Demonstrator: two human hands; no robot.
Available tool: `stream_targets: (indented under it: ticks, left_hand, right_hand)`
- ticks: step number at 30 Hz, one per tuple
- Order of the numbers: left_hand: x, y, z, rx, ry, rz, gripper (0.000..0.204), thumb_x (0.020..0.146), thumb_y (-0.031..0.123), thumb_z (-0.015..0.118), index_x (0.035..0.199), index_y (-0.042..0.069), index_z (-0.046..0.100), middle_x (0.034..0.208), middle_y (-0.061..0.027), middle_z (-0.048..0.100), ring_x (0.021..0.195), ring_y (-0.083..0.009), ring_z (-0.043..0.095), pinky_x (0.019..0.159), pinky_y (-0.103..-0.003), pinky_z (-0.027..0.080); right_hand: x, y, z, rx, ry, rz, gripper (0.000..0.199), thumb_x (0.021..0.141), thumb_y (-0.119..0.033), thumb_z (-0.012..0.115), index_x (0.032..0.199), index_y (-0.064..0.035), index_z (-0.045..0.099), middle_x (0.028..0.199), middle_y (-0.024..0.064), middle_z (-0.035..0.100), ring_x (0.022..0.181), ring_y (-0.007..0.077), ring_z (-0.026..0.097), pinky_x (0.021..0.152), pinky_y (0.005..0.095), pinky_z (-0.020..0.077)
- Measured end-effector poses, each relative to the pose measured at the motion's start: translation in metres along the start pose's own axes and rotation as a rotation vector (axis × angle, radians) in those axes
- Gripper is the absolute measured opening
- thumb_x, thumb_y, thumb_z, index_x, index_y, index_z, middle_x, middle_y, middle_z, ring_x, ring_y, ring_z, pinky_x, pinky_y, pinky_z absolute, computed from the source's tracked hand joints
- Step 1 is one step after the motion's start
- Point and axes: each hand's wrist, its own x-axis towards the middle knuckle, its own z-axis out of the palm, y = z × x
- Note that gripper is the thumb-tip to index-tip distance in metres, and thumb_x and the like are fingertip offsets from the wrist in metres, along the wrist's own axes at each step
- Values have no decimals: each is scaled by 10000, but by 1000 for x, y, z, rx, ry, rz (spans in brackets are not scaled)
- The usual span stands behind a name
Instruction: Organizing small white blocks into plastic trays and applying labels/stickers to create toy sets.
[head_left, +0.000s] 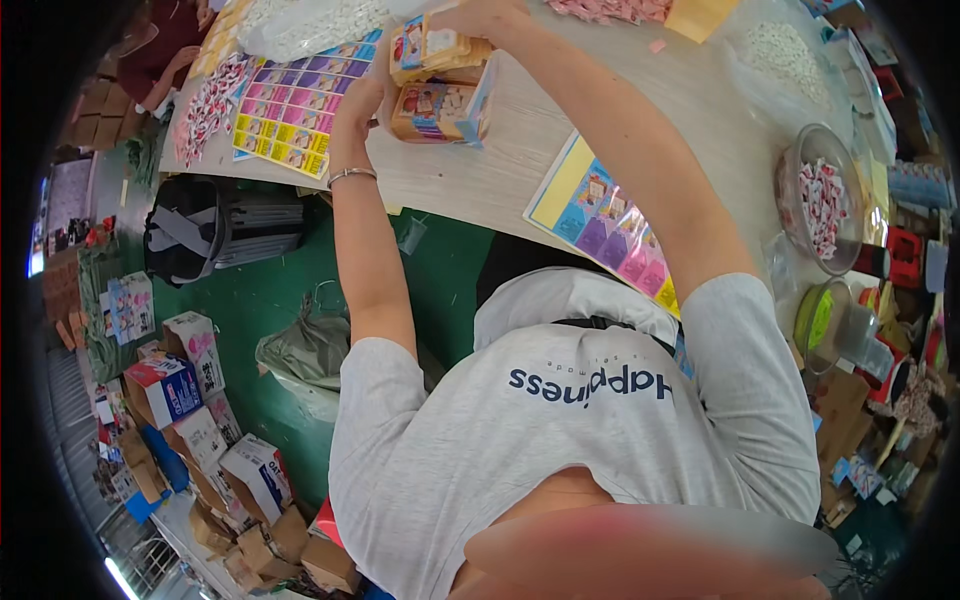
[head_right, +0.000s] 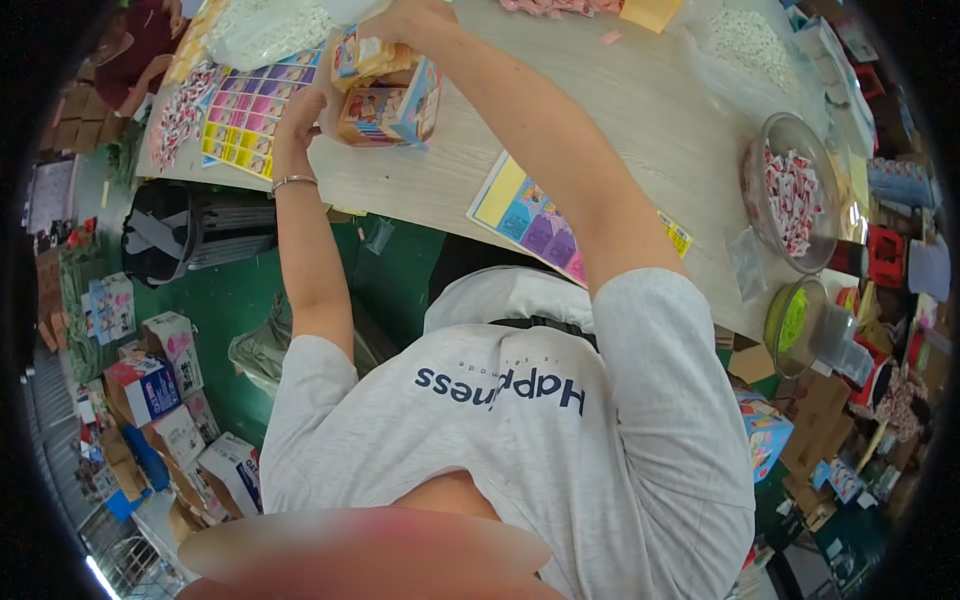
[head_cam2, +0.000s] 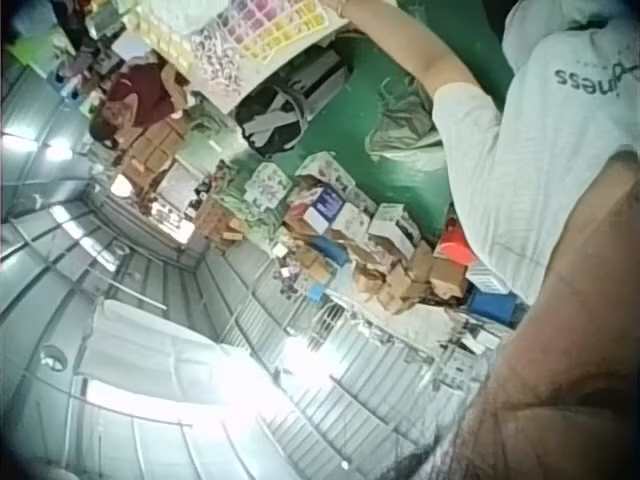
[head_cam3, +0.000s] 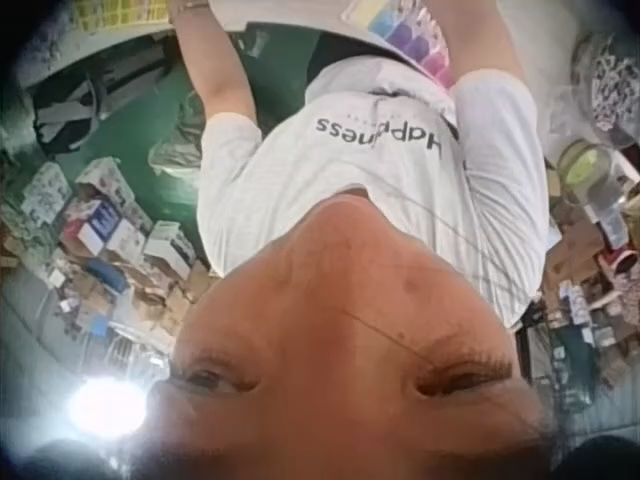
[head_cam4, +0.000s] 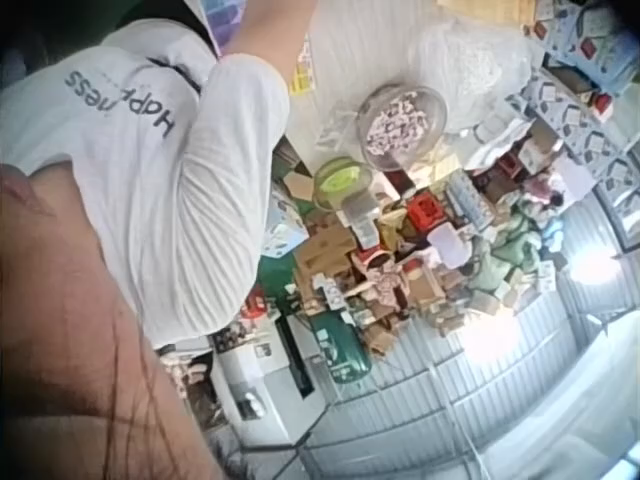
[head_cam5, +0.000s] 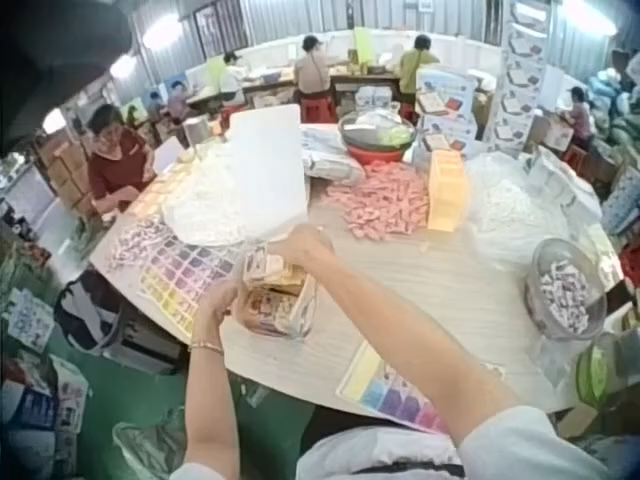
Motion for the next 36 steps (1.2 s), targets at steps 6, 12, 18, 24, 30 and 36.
stream_targets:
  ticks: [6,12,18,24,30,36]
  left_hand:
    - [12,1,5,6,21,121,396,870,180,469,1189,-2,615,1019,-109,639,877,-270,616,742,-440,530]
    - [32,1,0,761,105,331,426,875,333,613,1177,33,625,1115,-183,656,1008,-340,648,867,-484,513]
    - [-12,82,74,1081,522,1326,918,638,378,876,1404,103,453,1334,-170,577,1252,-344,538,1050,-456,428]
    - [34,38,51,1123,481,1018,864,673,255,862,1400,86,428,1281,-117,600,1184,-298,582,984,-413,482]
    - [30,62,76,1290,398,1054,766,685,330,859,1300,67,486,1214,-83,594,1097,-268,599,903,-427,501]
    - [47,72,78,1341,423,1110,946,562,468,894,1303,47,486,1184,-81,574,1168,-268,539,913,-412,502]
  right_hand:
    - [53,7,22,9,20,118,663,774,-473,679,1186,46,656,1209,255,658,1139,364,645,951,423,523]
    - [38,-16,89,79,708,389,606,833,-375,674,1173,122,610,1144,307,658,1108,361,656,945,447,522]
    - [91,60,32,-431,161,-189,398,902,-343,601,991,25,722,1023,206,714,1103,371,653,923,438,525]
    - [-45,-4,-21,-710,258,-658,318,842,-349,653,867,-49,756,866,133,725,891,328,673,800,439,528]
    - [-46,63,4,-323,-46,-44,495,821,-468,599,975,-18,738,920,209,719,848,408,688,775,480,541]
    - [-39,72,24,-66,-78,-114,407,831,-363,524,751,-5,700,721,182,701,733,368,693,741,436,542]
